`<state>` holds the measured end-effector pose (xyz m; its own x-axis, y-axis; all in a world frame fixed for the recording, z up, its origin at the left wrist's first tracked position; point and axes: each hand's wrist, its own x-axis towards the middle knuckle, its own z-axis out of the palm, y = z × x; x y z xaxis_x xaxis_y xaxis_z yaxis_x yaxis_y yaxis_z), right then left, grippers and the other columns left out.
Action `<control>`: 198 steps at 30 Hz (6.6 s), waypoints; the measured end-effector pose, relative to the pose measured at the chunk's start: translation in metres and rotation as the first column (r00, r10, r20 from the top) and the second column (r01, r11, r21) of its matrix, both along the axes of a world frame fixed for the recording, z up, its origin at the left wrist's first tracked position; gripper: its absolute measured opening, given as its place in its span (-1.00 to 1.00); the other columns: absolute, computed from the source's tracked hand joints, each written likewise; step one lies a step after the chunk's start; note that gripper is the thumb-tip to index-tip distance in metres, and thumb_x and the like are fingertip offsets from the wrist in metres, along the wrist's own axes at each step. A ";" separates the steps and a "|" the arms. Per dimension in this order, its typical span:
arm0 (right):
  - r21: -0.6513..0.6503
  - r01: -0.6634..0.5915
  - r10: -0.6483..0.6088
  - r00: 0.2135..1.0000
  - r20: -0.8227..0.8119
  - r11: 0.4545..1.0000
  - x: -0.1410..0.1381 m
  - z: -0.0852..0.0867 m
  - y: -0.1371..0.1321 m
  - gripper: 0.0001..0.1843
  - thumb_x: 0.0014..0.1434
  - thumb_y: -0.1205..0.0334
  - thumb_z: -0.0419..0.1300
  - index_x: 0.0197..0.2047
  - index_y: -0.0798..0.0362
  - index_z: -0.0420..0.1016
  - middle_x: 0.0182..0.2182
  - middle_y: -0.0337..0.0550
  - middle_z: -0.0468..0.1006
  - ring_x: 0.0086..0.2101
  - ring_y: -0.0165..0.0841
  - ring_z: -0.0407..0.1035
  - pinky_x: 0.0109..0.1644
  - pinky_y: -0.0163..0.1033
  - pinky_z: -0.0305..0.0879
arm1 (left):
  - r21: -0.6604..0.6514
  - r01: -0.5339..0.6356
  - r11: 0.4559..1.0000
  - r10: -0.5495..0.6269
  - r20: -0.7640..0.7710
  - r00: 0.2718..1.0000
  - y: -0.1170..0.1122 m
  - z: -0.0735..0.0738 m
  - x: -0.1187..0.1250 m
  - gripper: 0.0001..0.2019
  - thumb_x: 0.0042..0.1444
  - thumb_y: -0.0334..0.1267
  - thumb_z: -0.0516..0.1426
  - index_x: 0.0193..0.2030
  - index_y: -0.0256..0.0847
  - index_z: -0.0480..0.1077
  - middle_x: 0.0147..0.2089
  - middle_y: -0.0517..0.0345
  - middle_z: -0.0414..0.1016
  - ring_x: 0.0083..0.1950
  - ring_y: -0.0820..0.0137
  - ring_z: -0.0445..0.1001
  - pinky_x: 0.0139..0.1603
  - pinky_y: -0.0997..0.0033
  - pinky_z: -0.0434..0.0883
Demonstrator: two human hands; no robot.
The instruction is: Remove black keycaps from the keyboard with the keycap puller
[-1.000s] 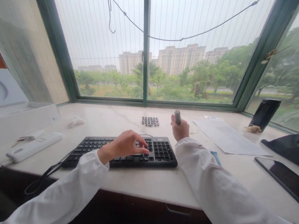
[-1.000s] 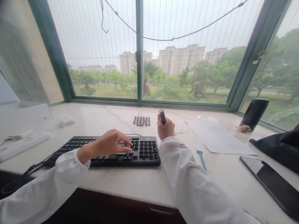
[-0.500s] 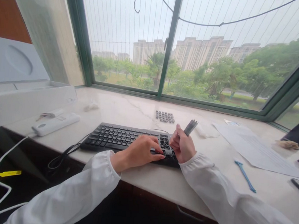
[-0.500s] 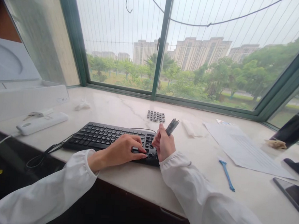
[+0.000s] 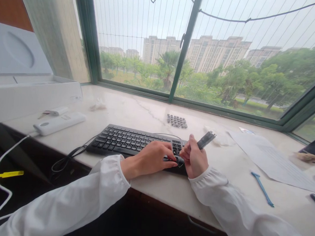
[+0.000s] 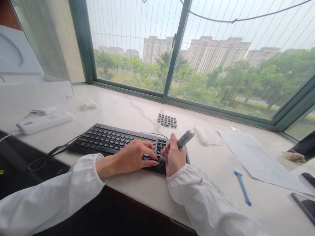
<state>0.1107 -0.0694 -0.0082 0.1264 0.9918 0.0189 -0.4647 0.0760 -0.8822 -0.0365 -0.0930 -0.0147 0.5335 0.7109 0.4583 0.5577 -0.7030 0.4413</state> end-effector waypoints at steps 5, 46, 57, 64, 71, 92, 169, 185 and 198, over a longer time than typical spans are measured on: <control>0.175 -0.151 0.136 0.986 0.095 0.973 -0.001 -0.006 -0.001 -0.43 0.11 -0.16 0.18 -0.63 0.03 0.04 -0.75 -0.47 -0.09 -0.73 -0.58 -0.16 -0.69 -0.39 -0.14 | -0.012 -0.015 1.000 0.015 0.011 1.000 0.000 0.001 0.000 -0.83 0.08 -0.14 0.22 -0.27 -0.14 0.58 -0.33 0.19 0.46 -0.39 0.51 0.38 -0.33 0.50 0.27; 0.163 -0.596 0.101 0.383 0.918 0.786 0.051 0.012 0.042 -0.48 0.03 -0.21 0.17 -0.41 0.15 0.54 -0.59 -0.25 0.33 -0.50 -0.42 0.17 -0.43 -0.31 0.09 | 0.309 -0.356 0.882 0.367 0.022 0.930 -0.003 0.009 0.001 -0.78 0.16 -0.13 0.12 -0.20 -0.17 0.52 -0.23 0.15 0.47 -0.52 0.57 0.33 -0.40 0.49 0.33; 0.156 -0.618 0.084 0.340 0.937 0.771 0.053 0.007 0.048 -0.61 0.09 -0.05 0.14 -0.43 0.14 0.50 -0.55 -0.27 0.37 -0.44 -0.39 0.24 -0.37 -0.33 0.13 | 0.307 -0.329 0.893 0.365 -0.064 0.929 0.003 0.016 0.007 -0.78 0.15 -0.13 0.12 -0.14 -0.11 0.51 -0.21 0.16 0.52 -0.34 0.42 0.48 -0.33 0.47 0.35; 0.228 -0.443 -0.103 0.288 0.952 0.867 0.053 0.009 0.054 -0.59 0.11 -0.07 0.08 -0.53 0.10 0.39 -0.61 -0.28 0.29 -0.50 -0.41 0.19 -0.41 -0.32 0.07 | 0.308 -0.268 0.913 0.312 -0.101 0.945 0.035 0.031 -0.003 -0.80 0.11 -0.15 0.15 -0.25 -0.18 0.54 -0.24 0.13 0.56 -0.33 0.40 0.48 -0.26 0.43 0.36; 0.226 -0.180 -0.162 0.314 0.936 0.957 0.069 0.019 0.067 -0.65 0.13 -0.02 0.09 -0.39 0.08 0.52 -0.47 -0.15 0.51 -0.39 -0.31 0.36 -0.33 -0.29 0.15 | 0.098 -0.329 0.939 0.343 -0.285 0.895 0.129 0.052 -0.023 -0.77 0.02 -0.11 0.17 -0.32 -0.18 0.59 -0.33 0.14 0.59 -0.30 0.36 0.50 -0.19 0.41 0.40; 0.177 -0.129 -0.135 0.280 0.950 0.976 0.080 0.005 0.083 -0.73 0.12 0.06 0.14 -0.36 0.04 0.59 -0.46 -0.14 0.58 -0.34 -0.29 0.44 -0.28 -0.29 0.22 | 0.089 -0.358 0.929 0.359 -0.448 0.819 0.205 0.015 -0.005 -0.82 0.03 -0.18 0.16 -0.30 -0.09 0.59 -0.28 0.12 0.60 -0.25 0.35 0.50 -0.21 0.45 0.35; 0.104 -0.312 0.318 0.947 -0.050 0.944 0.001 -0.007 0.013 -0.45 -0.10 -0.11 0.37 -0.62 0.03 0.12 -0.72 -0.47 -0.07 -0.69 -0.58 -0.17 -0.68 -0.37 -0.11 | 0.140 -0.281 0.950 0.297 -0.116 0.948 -0.028 -0.011 -0.007 -0.77 0.22 -0.07 0.07 -0.11 0.04 0.53 -0.17 0.22 0.50 -0.26 0.46 0.46 -0.27 0.50 0.29; 0.063 -0.246 0.252 0.963 -0.099 0.967 0.000 -0.013 0.012 -0.47 -0.04 -0.07 0.35 -0.60 0.03 0.10 -0.72 -0.49 -0.14 -0.70 -0.60 -0.21 -0.70 -0.39 -0.13 | 0.085 -0.347 0.934 0.357 -0.199 0.913 -0.031 -0.005 -0.001 -0.71 0.23 0.01 0.02 -0.13 -0.01 0.49 -0.15 0.21 0.45 -0.23 0.37 0.46 -0.19 0.39 0.35; 0.037 -0.170 0.171 0.985 -0.031 0.985 -0.002 -0.015 0.014 -0.52 -0.02 -0.08 0.32 -0.56 0.00 0.12 -0.75 -0.50 -0.11 -0.72 -0.57 -0.20 -0.71 -0.35 -0.17 | 0.035 -0.360 0.932 0.358 -0.224 0.907 -0.032 -0.003 0.000 -0.70 0.24 -0.01 0.01 -0.10 -0.08 0.47 -0.10 0.13 0.44 -0.19 0.34 0.49 -0.18 0.38 0.35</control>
<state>0.1084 -0.0552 -0.0228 -0.0433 0.9977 0.0513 -0.5034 0.0226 -0.8638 -0.0361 -0.1248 -0.0175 0.3294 0.8760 0.3522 0.8560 -0.4345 0.2802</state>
